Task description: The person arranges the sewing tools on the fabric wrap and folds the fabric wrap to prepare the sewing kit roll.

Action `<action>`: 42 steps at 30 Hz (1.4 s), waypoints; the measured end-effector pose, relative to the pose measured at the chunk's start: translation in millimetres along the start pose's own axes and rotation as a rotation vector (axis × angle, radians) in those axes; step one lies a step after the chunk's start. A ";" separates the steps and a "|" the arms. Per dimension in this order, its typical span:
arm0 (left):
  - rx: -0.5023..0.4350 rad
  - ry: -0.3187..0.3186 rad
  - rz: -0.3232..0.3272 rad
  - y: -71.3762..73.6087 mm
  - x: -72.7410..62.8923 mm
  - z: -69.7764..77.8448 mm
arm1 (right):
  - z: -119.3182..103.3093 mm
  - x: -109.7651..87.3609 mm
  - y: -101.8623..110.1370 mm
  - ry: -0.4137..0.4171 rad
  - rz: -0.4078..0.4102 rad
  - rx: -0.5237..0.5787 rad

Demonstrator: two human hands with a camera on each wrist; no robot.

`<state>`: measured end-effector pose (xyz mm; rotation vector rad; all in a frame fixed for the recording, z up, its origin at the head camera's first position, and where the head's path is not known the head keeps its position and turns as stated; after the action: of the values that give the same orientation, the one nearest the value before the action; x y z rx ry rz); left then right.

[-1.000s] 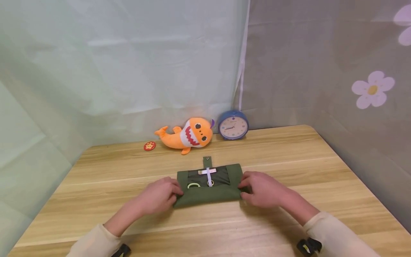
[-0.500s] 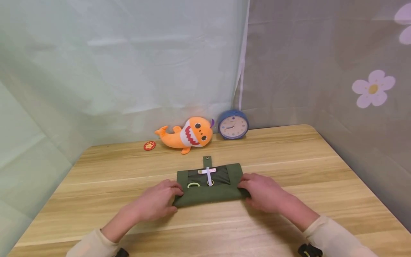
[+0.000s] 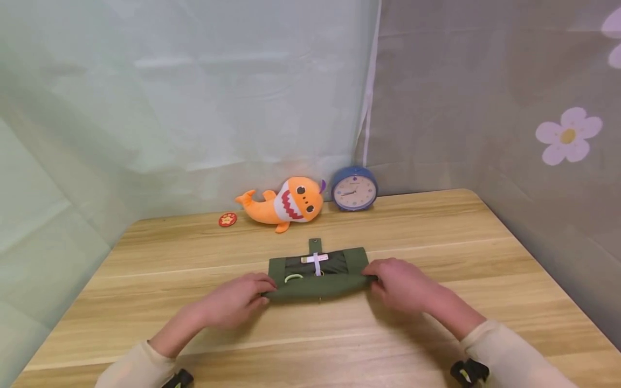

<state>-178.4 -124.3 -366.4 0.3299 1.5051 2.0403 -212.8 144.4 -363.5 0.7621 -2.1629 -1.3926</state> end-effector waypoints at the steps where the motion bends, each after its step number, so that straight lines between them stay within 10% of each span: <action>1: -0.031 -0.009 -0.008 0.4 0.8 -2.3 | 4.0 1.3 -0.4 -0.018 -0.013 0.047; 8: -0.215 -0.044 -0.024 4.5 9.1 -22.5 | 24.7 8.6 -2.4 -0.077 -0.058 0.279; 21: -0.420 0.120 -0.042 9.2 18.4 -39.7 | 45.5 25.8 -3.6 -0.131 -0.034 0.543; 42: -0.774 0.253 -0.054 1.8 31.6 -60.3 | 61.4 45.3 -11.6 -0.295 -0.028 0.648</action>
<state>-235.4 -154.0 -389.1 -0.2813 0.7270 2.4931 -283.1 151.4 -394.3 0.8429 -2.8976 -0.8388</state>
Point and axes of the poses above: each hand's wrist, its own x-axis towards the middle knuckle, its own y-axis out of the back of the hand, z = x × y, the point moved 8 cm from there along x, towards the middle knuckle, and after that the axes turned 2 degrees about x, right-handed, at the moved point
